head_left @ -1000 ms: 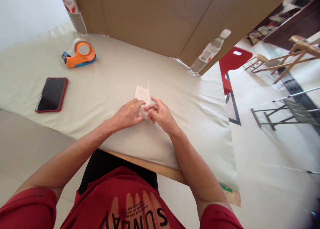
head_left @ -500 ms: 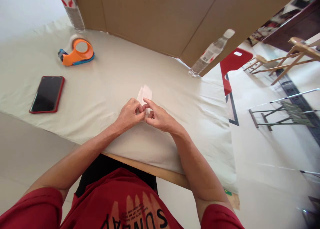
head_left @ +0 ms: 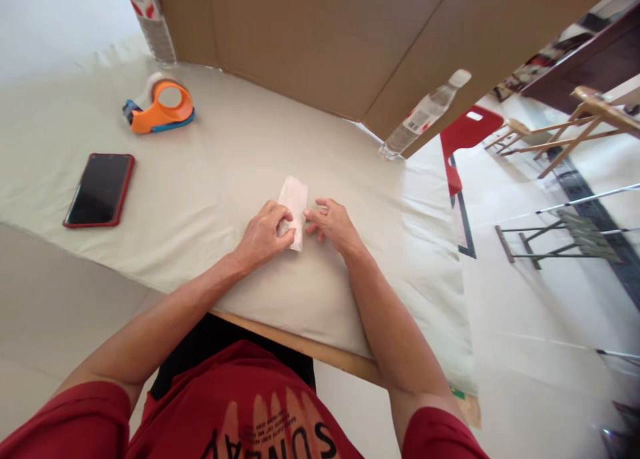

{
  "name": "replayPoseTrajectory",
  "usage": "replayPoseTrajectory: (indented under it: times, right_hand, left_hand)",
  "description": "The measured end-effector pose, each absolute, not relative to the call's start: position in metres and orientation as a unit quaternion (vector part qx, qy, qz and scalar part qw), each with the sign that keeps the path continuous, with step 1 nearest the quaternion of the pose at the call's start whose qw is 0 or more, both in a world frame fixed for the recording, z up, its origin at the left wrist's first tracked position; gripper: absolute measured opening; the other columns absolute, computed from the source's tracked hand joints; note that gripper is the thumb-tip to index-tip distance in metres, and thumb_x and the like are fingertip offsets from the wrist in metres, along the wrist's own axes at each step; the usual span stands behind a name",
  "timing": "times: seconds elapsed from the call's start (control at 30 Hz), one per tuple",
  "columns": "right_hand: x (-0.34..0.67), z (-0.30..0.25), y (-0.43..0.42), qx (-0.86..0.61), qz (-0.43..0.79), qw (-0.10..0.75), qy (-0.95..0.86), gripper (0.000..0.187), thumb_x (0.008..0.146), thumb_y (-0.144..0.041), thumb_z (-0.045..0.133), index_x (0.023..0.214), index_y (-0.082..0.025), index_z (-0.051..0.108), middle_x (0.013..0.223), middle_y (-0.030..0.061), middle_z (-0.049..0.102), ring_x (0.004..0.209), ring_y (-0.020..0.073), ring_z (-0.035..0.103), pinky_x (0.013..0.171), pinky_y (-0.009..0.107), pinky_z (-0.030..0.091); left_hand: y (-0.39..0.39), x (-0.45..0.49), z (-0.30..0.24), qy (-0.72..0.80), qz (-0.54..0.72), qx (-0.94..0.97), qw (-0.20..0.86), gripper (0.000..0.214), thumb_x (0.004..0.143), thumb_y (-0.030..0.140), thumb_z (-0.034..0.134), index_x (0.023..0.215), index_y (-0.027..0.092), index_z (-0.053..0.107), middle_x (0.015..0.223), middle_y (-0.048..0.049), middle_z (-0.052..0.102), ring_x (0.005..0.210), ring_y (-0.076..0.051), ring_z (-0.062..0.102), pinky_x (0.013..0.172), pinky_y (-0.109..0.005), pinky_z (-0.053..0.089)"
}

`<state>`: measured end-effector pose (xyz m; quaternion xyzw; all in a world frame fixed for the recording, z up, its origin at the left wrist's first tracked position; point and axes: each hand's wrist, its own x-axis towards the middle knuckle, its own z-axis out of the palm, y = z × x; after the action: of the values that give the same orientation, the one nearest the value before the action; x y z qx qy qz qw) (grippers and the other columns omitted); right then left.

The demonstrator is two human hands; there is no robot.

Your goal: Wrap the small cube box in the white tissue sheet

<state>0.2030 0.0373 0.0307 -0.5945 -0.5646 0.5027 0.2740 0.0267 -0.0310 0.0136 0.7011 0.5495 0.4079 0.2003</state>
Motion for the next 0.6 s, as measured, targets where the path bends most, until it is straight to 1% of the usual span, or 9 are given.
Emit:
replayPoseTrajectory:
  times: [0.07,0.1,0.17,0.23,0.33,0.4,0.5,0.6]
  right_hand:
    - [0.197,0.028,0.047,-0.604,0.492,0.273,-0.564,0.073,0.073,-0.037,0.080,0.133,-0.007,0.051,0.082,0.0079,0.070,0.049,0.0150,0.061,0.033,0.023,0.037]
    - [0.195,0.027,0.051,-0.608,0.488,0.268,-0.566,0.073,0.072,-0.037,0.081,0.132,-0.007,0.052,0.075,0.0046,0.068,0.047,0.0142,0.058,0.033,0.023,0.035]
    - [0.190,0.027,0.060,-0.610,0.482,0.260,-0.573,0.066,0.072,-0.034,0.081,0.126,-0.006,0.056,0.062,-0.0018,0.061,0.043,0.0119,0.051,0.035,0.022,0.033]
    - [0.185,0.026,0.067,-0.600,0.491,0.259,-0.576,0.050,0.071,-0.029,0.078,0.114,-0.008,0.061,0.056,-0.0052,0.055,0.044,0.0097,0.047,0.040,0.022,0.033]
    - [0.181,0.026,0.072,-0.568,0.520,0.274,-0.576,0.029,0.067,-0.025,0.076,0.090,-0.013,0.064,0.060,-0.0044,0.058,0.052,0.0084,0.048,0.049,0.022,0.037]
    - [0.179,0.025,0.074,-0.541,0.535,0.282,-0.584,0.023,0.063,-0.025,0.076,0.080,-0.015,0.064,0.065,-0.0034,0.060,0.057,0.0089,0.049,0.053,0.022,0.038]
    - [0.178,0.025,0.074,-0.502,0.550,0.289,-0.602,0.020,0.060,-0.028,0.074,0.072,-0.015,0.064,0.065,-0.0040,0.059,0.060,0.0096,0.050,0.056,0.022,0.039]
    - [0.177,0.025,0.070,-0.466,0.556,0.314,-0.612,0.020,0.064,-0.033,0.072,0.071,-0.016,0.067,0.066,-0.0029,0.060,0.063,0.0114,0.052,0.059,0.024,0.042]
  left_hand:
    - [-0.031,0.026,0.011,0.545,0.403,0.710,0.190,0.034,0.080,0.016,0.061,0.114,0.020,0.065,0.094,-0.0019,0.058,0.072,-0.013,0.054,0.074,-0.027,0.051]
    - [-0.031,0.026,0.010,0.543,0.398,0.715,0.187,0.037,0.081,0.017,0.060,0.118,0.020,0.066,0.095,-0.0021,0.058,0.073,-0.013,0.055,0.075,-0.027,0.051]
    - [-0.030,0.026,0.009,0.541,0.389,0.723,0.183,0.034,0.083,0.019,0.060,0.115,0.020,0.070,0.094,-0.0027,0.057,0.074,-0.013,0.056,0.075,-0.027,0.052]
    - [-0.029,0.025,0.008,0.541,0.383,0.726,0.183,0.028,0.083,0.021,0.060,0.107,0.019,0.073,0.094,-0.0034,0.057,0.074,-0.013,0.057,0.073,-0.027,0.052]
    - [-0.029,0.025,0.008,0.544,0.382,0.724,0.185,0.025,0.082,0.022,0.061,0.104,0.020,0.074,0.094,-0.0035,0.058,0.073,-0.013,0.057,0.070,-0.026,0.052]
    - [-0.030,0.026,0.009,0.547,0.384,0.721,0.183,0.023,0.082,0.021,0.061,0.102,0.021,0.074,0.094,-0.0034,0.058,0.072,-0.013,0.057,0.070,-0.026,0.052]
    - [-0.032,0.026,0.010,0.555,0.381,0.719,0.171,0.022,0.082,0.021,0.062,0.101,0.021,0.074,0.094,-0.0037,0.059,0.073,-0.013,0.057,0.072,-0.026,0.052]
    - [-0.033,0.026,0.010,0.562,0.376,0.718,0.165,0.024,0.084,0.022,0.061,0.103,0.019,0.074,0.095,-0.0047,0.059,0.076,-0.014,0.058,0.074,-0.027,0.052]
